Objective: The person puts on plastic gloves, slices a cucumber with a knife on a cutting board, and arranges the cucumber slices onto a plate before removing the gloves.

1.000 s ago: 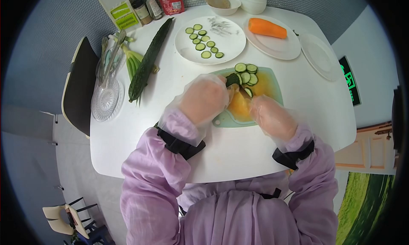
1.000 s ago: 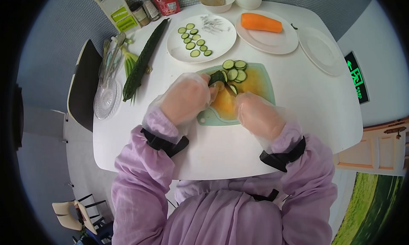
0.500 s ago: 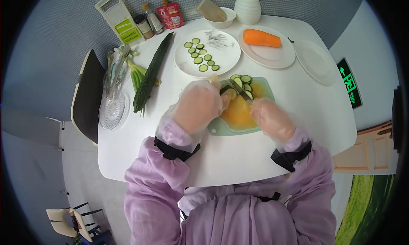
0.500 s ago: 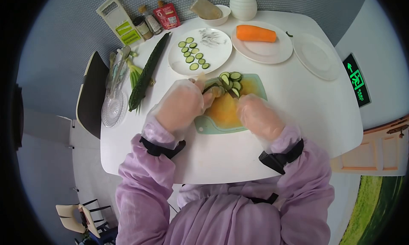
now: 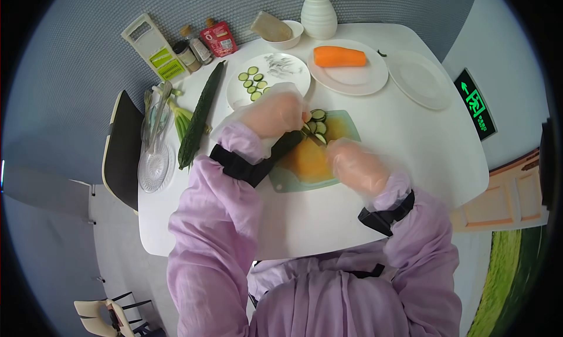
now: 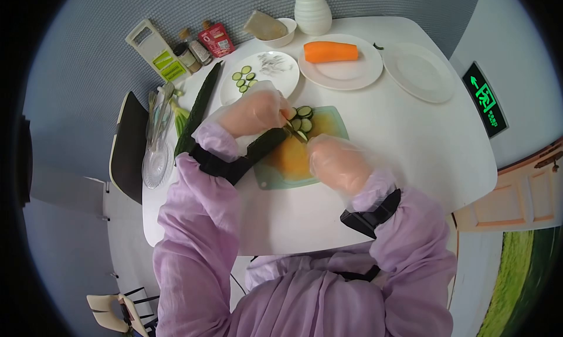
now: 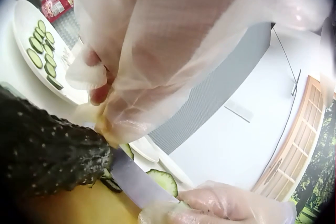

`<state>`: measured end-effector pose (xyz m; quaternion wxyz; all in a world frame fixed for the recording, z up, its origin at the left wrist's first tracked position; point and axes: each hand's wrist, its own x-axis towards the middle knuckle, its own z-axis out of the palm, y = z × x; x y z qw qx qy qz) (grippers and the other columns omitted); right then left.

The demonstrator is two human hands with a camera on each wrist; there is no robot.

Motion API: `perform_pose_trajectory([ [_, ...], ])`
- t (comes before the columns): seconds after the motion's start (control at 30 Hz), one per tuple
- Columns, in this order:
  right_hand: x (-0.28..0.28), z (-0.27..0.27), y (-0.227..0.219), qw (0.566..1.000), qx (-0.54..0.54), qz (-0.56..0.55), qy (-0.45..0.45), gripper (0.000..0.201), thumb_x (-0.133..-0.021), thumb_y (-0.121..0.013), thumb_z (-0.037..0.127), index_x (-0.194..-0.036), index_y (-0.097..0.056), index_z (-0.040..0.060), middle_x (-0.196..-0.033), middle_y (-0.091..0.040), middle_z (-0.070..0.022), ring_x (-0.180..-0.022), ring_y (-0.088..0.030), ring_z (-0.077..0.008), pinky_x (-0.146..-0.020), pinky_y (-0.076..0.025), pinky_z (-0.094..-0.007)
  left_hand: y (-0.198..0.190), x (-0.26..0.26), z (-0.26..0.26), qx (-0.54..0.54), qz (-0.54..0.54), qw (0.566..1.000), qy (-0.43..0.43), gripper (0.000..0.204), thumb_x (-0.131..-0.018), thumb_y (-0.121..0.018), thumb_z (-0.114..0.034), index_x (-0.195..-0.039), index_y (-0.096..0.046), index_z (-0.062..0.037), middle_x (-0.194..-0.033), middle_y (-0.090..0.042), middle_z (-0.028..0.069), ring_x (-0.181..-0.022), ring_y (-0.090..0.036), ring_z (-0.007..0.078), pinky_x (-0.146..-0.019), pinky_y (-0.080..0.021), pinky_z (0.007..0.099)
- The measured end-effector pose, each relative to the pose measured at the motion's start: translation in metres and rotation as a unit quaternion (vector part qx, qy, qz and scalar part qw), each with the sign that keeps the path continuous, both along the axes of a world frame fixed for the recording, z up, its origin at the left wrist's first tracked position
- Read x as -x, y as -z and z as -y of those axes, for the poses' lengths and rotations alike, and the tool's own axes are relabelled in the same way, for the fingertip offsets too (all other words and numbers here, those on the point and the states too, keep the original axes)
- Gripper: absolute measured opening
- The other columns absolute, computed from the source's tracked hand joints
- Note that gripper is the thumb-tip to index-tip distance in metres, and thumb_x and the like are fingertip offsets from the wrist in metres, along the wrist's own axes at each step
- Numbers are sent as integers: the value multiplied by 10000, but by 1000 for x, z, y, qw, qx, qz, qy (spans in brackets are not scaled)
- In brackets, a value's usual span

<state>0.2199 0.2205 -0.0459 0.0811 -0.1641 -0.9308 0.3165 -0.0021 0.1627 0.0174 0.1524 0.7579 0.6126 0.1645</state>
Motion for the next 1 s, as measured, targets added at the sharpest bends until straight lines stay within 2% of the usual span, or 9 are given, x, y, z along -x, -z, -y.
perform_pose_trajectory([
  [0.1,0,1,-3,1000,-15,-10,2,49,-781,-553,44,-804,-594,30,-792,-583,-146,-736,-561,-348,-625,-464,-397,-3,2,-1,-17,7,1000,-2,136,-648,-587,-35,-752,-638,36,-650,-601,191,-577,-560,290,-574,-458,345],
  [0.27,-1,4,-4,997,-52,-52,3,71,-773,-549,73,-765,-593,18,-755,-594,-169,-697,-573,-368,-617,-465,-421,-29,-13,2,30,5,993,-115,113,-690,-580,-35,-764,-633,30,-646,-599,161,-563,-544,222,-569,-445,319],
  [0.5,0,7,-12,999,-29,4,18,103,-776,-540,99,-787,-590,10,-745,-606,-177,-705,-588,-376,-634,-470,-429,-43,-24,9,62,68,993,-77,135,-725,-596,-63,-819,-646,20,-696,-631,127,-626,-577,189,-614,-462,289],
  [0.6,-2,3,2,997,-61,-44,2,95,-784,-543,104,-817,-589,27,-753,-606,-167,-710,-592,-367,-627,-472,-423,-48,-26,11,144,95,984,-47,145,-728,-621,-82,-829,-649,19,-774,-655,124,-696,-595,185,-677,-468,284],
  [0.67,-5,5,2,997,-53,-52,7,95,-786,-544,106,-826,-587,30,-754,-605,-165,-712,-593,-363,-624,-472,-420,-37,-23,9,136,86,986,44,167,-731,-641,-107,-836,-644,23,-804,-655,123,-732,-599,190,-710,-463,296],
  [0.73,-5,6,-3,997,-44,-60,11,95,-789,-545,107,-835,-584,34,-755,-604,-163,-713,-593,-359,-621,-472,-418,-31,-25,5,146,70,986,44,171,-734,-640,-116,-840,-643,19,-788,-653,115,-725,-599,195,-709,-462,304],
  [0.8,-2,9,-15,998,-58,12,28,97,-787,-547,110,-829,-580,29,-750,-603,-158,-715,-592,-356,-625,-472,-417,-30,-29,2,155,54,985,44,175,-738,-638,-125,-843,-643,14,-772,-651,107,-718,-598,200,-707,-461,311],
  [0.87,-3,9,-10,998,-48,-8,28,97,-786,-546,108,-828,-582,28,-747,-602,-159,-713,-592,-356,-626,-472,-419,-40,-36,-1,239,40,970,12,173,-742,-619,-126,-850,-642,7,-755,-650,98,-714,-599,197,-688,-461,307],
  [1.0,-2,6,-6,998,-55,-28,6,100,-786,-540,107,-827,-584,27,-740,-598,-162,-709,-591,-358,-626,-471,-429,-33,-31,-5,219,52,974,-14,175,-744,-597,-120,-862,-643,2,-747,-651,99,-698,-598,190,-671,-460,305],
])
